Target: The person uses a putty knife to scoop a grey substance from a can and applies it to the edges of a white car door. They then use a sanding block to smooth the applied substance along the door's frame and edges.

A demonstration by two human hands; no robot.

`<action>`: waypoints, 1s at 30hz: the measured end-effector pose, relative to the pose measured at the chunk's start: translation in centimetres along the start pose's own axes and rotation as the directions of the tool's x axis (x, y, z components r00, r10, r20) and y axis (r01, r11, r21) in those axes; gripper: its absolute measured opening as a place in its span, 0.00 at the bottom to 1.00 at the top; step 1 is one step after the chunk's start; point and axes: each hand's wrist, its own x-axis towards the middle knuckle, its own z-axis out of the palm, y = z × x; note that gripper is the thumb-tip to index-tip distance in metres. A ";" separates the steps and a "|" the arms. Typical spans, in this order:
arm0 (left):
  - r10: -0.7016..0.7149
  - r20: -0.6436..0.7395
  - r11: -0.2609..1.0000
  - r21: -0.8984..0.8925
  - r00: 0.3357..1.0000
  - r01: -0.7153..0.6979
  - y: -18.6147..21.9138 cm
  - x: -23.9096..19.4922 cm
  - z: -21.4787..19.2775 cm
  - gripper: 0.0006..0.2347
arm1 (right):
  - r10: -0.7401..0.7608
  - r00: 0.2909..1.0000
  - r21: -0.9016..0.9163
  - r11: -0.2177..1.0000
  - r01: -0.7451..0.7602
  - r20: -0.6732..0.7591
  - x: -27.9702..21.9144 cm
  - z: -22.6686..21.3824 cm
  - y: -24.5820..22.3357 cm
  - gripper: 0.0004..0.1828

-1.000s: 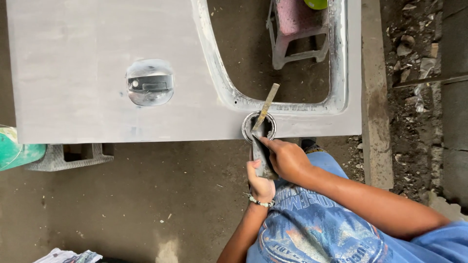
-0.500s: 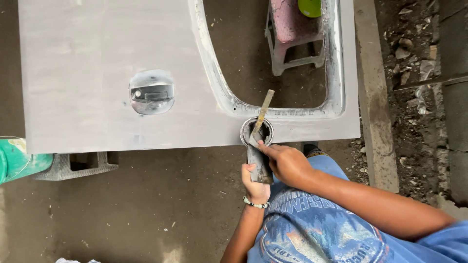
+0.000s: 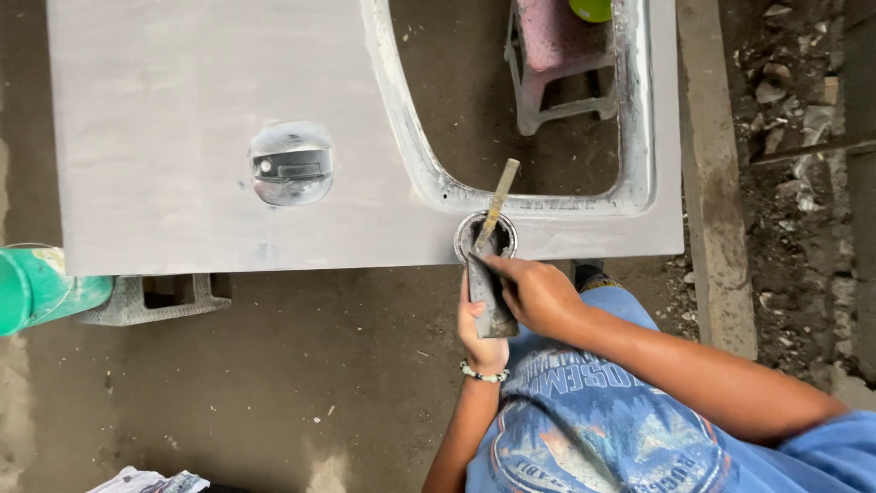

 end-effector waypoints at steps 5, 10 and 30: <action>-0.029 -0.018 0.979 -0.204 0.999 0.025 3.4 2.0 -0.3 0.34 | -0.182 0.975 -0.093 0.976 0.195 0.130 -2.2 -2.6 -1.3 0.31; -0.098 0.043 0.960 -0.258 0.994 0.106 3.5 1.2 0.8 0.35 | -0.271 0.943 -0.188 0.933 0.307 0.194 -3.2 -1.7 -0.8 0.33; -0.055 -0.022 0.956 -0.288 0.998 0.046 3.7 2.3 -0.6 0.35 | -0.340 0.924 -0.194 0.908 0.371 0.178 -2.9 -0.9 0.6 0.31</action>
